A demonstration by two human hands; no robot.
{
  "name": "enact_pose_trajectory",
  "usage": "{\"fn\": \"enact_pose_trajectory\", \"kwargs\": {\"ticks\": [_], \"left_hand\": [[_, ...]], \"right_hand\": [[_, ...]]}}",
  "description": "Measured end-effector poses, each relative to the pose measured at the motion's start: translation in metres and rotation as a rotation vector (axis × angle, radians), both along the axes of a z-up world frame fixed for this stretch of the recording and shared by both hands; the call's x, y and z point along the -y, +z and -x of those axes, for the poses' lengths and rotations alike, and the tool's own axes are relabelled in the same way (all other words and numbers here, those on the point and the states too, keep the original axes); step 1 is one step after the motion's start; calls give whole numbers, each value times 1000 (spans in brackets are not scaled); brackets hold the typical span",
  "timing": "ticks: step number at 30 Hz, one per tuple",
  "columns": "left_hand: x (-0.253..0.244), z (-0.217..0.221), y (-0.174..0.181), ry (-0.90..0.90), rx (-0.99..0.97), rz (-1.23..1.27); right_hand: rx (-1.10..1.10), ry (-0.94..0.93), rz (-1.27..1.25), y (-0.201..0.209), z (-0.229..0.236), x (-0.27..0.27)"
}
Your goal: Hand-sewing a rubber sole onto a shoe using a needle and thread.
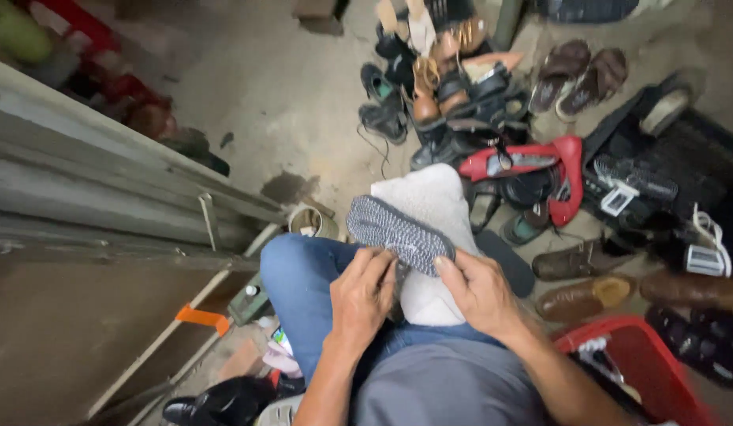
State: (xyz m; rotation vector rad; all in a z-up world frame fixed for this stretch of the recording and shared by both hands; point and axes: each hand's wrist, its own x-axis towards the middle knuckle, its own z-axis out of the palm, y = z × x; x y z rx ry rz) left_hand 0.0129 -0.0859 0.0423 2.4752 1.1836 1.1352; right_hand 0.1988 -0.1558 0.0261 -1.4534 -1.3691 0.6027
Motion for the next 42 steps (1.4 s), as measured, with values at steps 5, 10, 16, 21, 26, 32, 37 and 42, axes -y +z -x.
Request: {"fn": "enact_pose_trajectory", "kwargs": {"ticks": [5, 10, 16, 21, 26, 32, 37, 42], "left_hand": [[8, 8, 5, -80, 113, 148], [13, 24, 0, -129, 176, 280], [13, 36, -10, -148, 190, 169], [15, 41, -8, -186, 210, 142], [16, 50, -7, -145, 236, 205], [-3, 55, -29, -149, 380, 474], [-30, 61, -76, -138, 666, 1084], [-59, 75, -103, 27, 852, 1455]], "right_hand": [[49, -46, 93, 4, 11, 5], [59, -56, 136, 12, 19, 10], [149, -73, 154, 30, 35, 17], [210, -109, 105, 35, 43, 21], [374, -108, -25, 30, 54, 14], [733, -238, -72, -26, 52, -19], [682, -211, 130, -78, 47, -51], [640, -192, 276, -126, 43, -86]]}}
